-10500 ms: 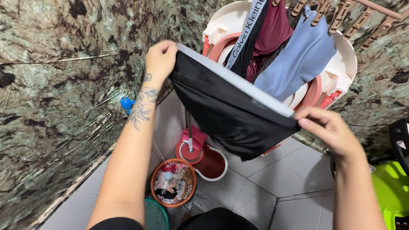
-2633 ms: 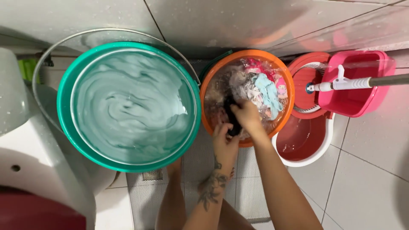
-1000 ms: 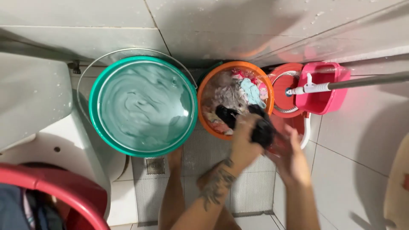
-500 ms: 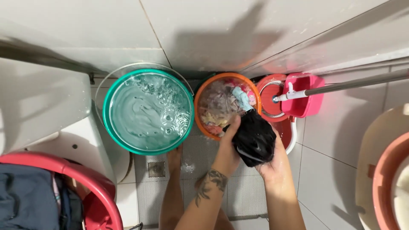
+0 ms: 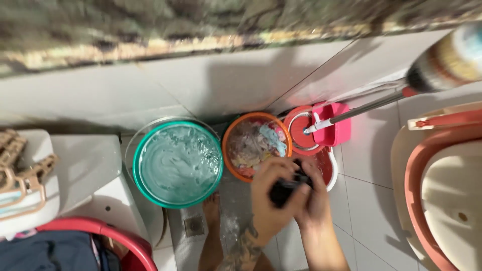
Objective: Hand washing items of clothing in a bucket and hanging them onto a drying rack.
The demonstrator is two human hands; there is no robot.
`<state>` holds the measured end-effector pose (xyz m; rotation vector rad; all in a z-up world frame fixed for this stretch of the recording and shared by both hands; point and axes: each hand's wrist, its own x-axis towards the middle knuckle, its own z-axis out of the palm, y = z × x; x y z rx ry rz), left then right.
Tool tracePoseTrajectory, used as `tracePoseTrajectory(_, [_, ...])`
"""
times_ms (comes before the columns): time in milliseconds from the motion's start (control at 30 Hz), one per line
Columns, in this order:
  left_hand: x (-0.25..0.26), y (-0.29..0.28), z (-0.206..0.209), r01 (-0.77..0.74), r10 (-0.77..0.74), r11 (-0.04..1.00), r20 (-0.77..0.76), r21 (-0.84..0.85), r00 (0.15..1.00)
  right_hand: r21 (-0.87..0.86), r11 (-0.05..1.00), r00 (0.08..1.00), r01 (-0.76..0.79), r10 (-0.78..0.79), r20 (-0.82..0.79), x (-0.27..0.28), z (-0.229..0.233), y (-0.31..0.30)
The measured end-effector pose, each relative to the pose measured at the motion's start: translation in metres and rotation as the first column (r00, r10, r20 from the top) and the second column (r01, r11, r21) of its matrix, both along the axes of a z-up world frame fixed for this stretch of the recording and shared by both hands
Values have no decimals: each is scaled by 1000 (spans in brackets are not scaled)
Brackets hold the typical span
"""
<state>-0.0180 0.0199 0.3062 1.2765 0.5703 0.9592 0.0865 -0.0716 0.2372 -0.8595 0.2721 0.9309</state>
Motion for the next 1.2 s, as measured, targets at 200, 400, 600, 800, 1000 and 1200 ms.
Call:
tracePoseTrajectory(200, [-2, 40, 53, 83, 8, 929, -244, 361, 970, -242, 958, 151, 153, 219, 964, -14, 172, 50])
tracePoseTrajectory(400, [45, 111, 71, 808, -806, 558, 106, -190, 582, -336, 905, -763, -260, 21, 646, 23, 214, 73])
tracePoseTrajectory(600, [105, 102, -8, 955, -784, 206, -620, -211, 32, -569, 769, -920, -290, -62, 386, -4, 105, 80])
tracePoseTrajectory(800, [96, 48, -167, 995, -15, 59, -997, 76, 77, -588, 48, -400, -808, 687, 606, -30, -170, 47])
tracePoseTrajectory(1000, [90, 39, -243, 841, -196, 541, -973, -7, 118, -691, 465, -406, -553, 574, 711, -28, -67, 45])
tracePoseTrajectory(1200, [34, 104, -38, 452, -791, 25, 259, -891, 555, -494, 869, -535, -32, 403, 742, -5, 117, 20])
